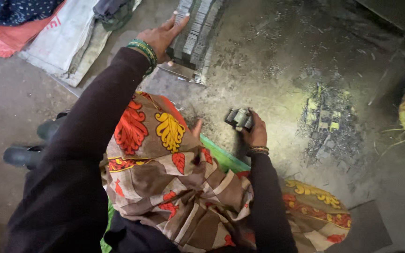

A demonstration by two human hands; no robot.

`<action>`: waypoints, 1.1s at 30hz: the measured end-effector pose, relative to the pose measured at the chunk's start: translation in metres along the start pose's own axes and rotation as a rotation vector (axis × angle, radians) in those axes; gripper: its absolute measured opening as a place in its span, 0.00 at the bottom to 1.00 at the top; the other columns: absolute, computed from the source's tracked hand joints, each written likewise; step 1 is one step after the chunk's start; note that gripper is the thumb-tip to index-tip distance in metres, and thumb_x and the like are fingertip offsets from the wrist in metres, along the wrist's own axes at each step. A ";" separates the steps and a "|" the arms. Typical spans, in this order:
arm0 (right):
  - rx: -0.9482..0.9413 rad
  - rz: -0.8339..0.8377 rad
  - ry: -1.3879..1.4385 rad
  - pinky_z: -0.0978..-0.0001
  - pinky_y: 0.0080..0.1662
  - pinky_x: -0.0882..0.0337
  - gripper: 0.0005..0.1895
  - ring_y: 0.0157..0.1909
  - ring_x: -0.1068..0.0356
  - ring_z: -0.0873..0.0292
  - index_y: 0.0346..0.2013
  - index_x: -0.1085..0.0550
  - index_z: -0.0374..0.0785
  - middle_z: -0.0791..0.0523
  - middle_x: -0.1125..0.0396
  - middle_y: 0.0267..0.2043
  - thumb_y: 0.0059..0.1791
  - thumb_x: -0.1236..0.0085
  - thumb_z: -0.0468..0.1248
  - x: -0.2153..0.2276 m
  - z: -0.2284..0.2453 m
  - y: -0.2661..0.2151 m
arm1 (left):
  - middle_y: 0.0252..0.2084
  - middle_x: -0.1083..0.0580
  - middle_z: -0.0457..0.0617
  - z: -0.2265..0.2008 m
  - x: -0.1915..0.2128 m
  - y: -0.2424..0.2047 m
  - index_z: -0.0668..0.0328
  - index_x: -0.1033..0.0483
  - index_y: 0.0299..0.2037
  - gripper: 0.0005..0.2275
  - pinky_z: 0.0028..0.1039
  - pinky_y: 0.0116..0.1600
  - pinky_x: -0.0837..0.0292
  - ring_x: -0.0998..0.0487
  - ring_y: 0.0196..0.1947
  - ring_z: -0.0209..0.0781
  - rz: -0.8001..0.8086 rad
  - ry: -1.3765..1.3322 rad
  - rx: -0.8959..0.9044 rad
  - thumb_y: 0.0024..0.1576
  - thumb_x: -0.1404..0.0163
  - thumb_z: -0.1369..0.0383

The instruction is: The person sits on the floor and sorts small metal parts by hand, stacking them into neat piles. They then use a broom and a metal sheet to sweep debris and loose parts into a yellow sack, followed by using a metal rod to push remaining pieces into the sack.

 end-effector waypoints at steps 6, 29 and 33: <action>-0.015 -0.013 -0.038 0.54 0.55 0.29 0.41 0.55 0.31 0.44 0.63 0.31 0.48 0.49 0.29 0.53 0.36 0.27 0.36 0.000 0.001 0.005 | 0.78 0.49 0.55 0.003 -0.003 0.004 0.26 0.67 0.77 0.59 0.51 0.54 0.25 0.25 0.56 0.66 0.000 -0.075 0.083 0.43 0.30 0.71; -0.071 -0.095 -0.160 0.53 0.51 0.28 0.42 0.50 0.29 0.41 0.67 0.34 0.45 0.44 0.28 0.50 0.39 0.29 0.34 -0.006 0.010 -0.016 | 0.64 0.26 0.56 -0.038 0.044 -0.099 0.55 0.29 0.65 0.24 0.40 0.71 0.33 0.31 0.69 0.55 -0.814 -0.537 -0.044 0.58 0.39 0.79; -0.289 -0.001 0.126 0.58 0.50 0.27 0.31 0.50 0.26 0.46 0.60 0.28 0.39 0.48 0.25 0.48 0.42 0.32 0.34 -0.028 -0.038 -0.002 | 0.62 0.23 0.56 0.012 -0.005 -0.073 0.61 0.27 0.63 0.22 0.35 0.70 0.30 0.25 0.66 0.53 -0.959 -1.000 0.187 0.58 0.39 0.72</action>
Point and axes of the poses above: each hand's wrist, its own y-axis towards the middle knuckle, its own x-axis out of the back of the hand, z = x × y, the point moved 6 cm from there along y, towards the middle knuckle
